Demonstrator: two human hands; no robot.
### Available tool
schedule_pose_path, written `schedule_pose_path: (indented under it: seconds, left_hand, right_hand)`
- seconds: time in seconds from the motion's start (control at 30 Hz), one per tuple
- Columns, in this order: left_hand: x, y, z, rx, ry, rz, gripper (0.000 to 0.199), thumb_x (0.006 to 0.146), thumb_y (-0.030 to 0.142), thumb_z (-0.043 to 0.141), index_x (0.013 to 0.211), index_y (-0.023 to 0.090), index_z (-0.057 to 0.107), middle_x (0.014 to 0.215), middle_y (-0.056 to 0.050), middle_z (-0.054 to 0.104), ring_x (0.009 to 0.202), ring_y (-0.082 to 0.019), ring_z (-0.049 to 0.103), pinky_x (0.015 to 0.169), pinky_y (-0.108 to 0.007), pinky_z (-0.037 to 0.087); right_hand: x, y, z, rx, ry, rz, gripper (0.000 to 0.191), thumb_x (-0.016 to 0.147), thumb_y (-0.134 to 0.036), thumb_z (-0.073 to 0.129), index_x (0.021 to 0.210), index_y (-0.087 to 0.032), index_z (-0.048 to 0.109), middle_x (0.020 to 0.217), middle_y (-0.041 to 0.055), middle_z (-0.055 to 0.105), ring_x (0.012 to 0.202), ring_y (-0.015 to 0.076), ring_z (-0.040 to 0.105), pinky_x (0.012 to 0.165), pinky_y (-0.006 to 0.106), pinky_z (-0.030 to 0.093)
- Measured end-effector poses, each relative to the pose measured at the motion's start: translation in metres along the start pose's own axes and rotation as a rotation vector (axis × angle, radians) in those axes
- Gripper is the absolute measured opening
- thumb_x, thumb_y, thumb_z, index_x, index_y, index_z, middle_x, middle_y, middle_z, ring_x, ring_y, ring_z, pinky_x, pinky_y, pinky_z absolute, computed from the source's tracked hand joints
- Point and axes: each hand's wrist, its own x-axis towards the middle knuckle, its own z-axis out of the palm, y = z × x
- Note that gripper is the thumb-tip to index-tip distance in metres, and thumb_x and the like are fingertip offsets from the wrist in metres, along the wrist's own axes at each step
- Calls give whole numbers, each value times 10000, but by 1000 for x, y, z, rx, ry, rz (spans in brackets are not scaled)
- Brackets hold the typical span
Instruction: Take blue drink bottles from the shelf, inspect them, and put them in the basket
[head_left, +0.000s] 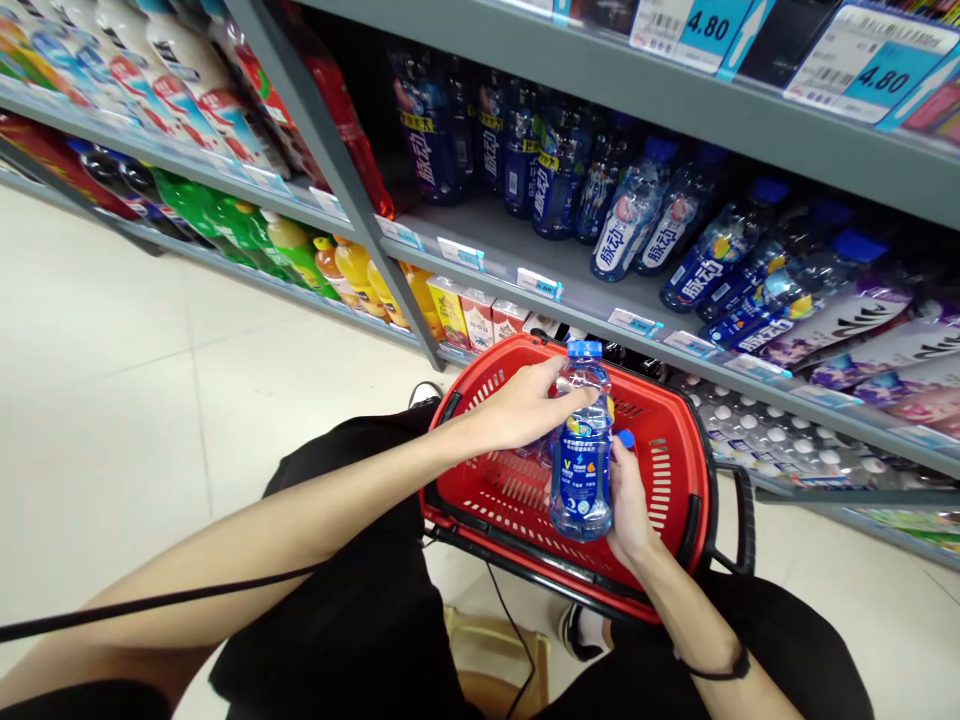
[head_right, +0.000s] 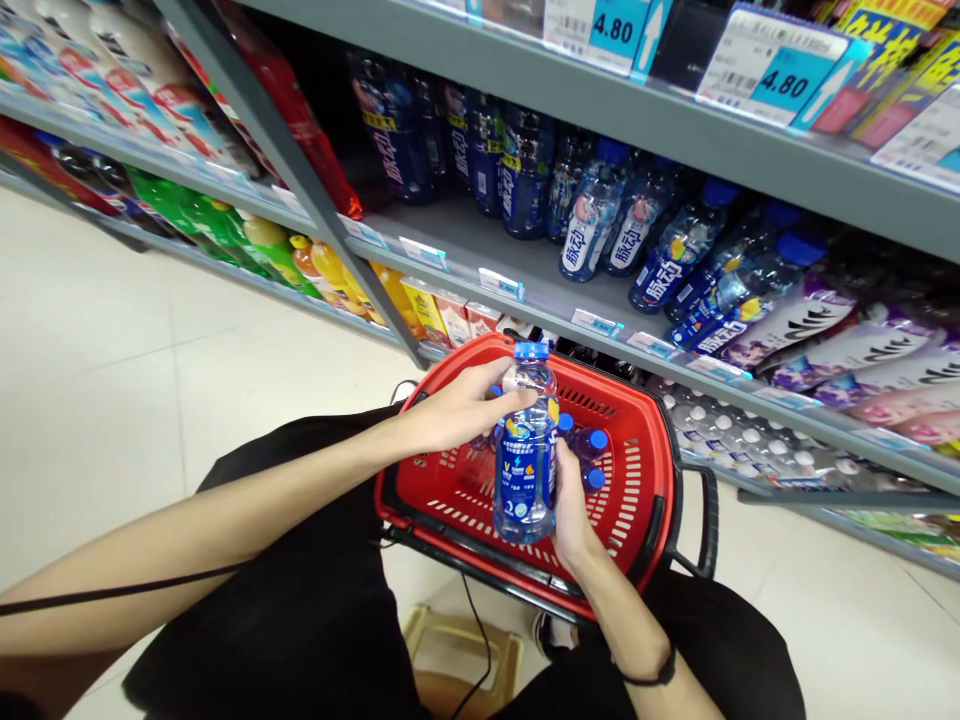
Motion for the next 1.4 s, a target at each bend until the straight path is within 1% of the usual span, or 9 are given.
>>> schedule_pose_path:
  seconds: [0.17, 0.3, 0.43, 0.6, 0.73, 0.93, 1.1, 1.2, 1.4]
  left_hand:
    - [1, -2, 0, -9, 1, 10, 366, 938, 473, 614, 1132, 164, 643, 1109, -92, 757, 984, -250, 732, 844, -375, 578]
    - [1, -3, 0, -18, 2, 4, 377, 932, 475, 619, 1133, 157, 647, 1109, -96, 759, 985, -251, 735, 860, -381, 579]
    - [1, -3, 0, -27, -9, 6, 395, 935, 480, 615, 1165, 160, 642, 1120, -97, 757, 987, -247, 736, 852, -370, 581]
    - [1, -3, 0, -1, -2, 0, 369, 937, 484, 610, 1117, 163, 639, 1095, -100, 755, 980, -254, 739, 826, -367, 583]
    - [1, -3, 0, 4, 0, -7, 351, 937, 484, 610, 1090, 169, 631, 1083, -92, 758, 978, -258, 743, 837, -380, 582]
    - [1, -2, 0, -9, -10, -9, 331, 938, 465, 611, 1090, 171, 625, 1072, -81, 759, 984, -250, 740, 846, -371, 575]
    - [0, -1, 0, 34, -3, -10, 342, 951, 476, 597, 1085, 163, 630, 1036, -76, 758, 890, -215, 724, 780, -336, 561]
    - [0, -2, 0, 44, 2, -3, 361, 962, 489, 590, 1112, 163, 633, 1040, -75, 758, 886, -211, 722, 768, -327, 554]
    - [1, -6, 0, 20, -3, 26, 365, 967, 491, 591, 1123, 165, 638, 1056, -84, 760, 936, -229, 735, 805, -338, 561]
  right_hand:
    - [1, 2, -1, -5, -14, -3, 553, 827, -681, 695, 1178, -259, 762, 1007, 13, 832, 1085, 325, 753, 892, 453, 631]
    - [2, 3, -1, 10, -6, 0, 571, 813, -686, 704, 1181, -253, 760, 1012, 13, 830, 1090, 326, 749, 889, 448, 632]
    - [2, 4, -3, 18, -20, 34, 575, 834, -688, 693, 1202, -251, 755, 1041, 19, 828, 1099, 323, 745, 881, 441, 634]
    - [1, 5, -5, 21, -15, 47, 594, 842, -693, 684, 1224, -241, 747, 1079, 22, 823, 1103, 322, 743, 867, 433, 639]
    - [0, 4, -4, 23, -33, 55, 575, 874, -680, 660, 1246, -249, 738, 1093, 20, 821, 1114, 318, 741, 870, 435, 639]
    - [-2, 0, 2, 32, 15, 40, 585, 779, -690, 738, 1162, -248, 763, 1107, 17, 818, 1168, 340, 718, 900, 462, 637]
    - [-2, -2, 5, 41, 39, 37, 599, 733, -695, 772, 1125, -242, 769, 1103, 15, 819, 1191, 336, 707, 932, 455, 629]
    - [-2, -2, 4, 52, 44, 36, 584, 730, -689, 781, 1105, -241, 772, 1092, 13, 820, 1194, 332, 704, 943, 446, 624]
    - [-1, 0, 2, 28, 43, 34, 529, 779, -665, 752, 1118, -258, 769, 1047, 0, 826, 1163, 321, 719, 939, 440, 621]
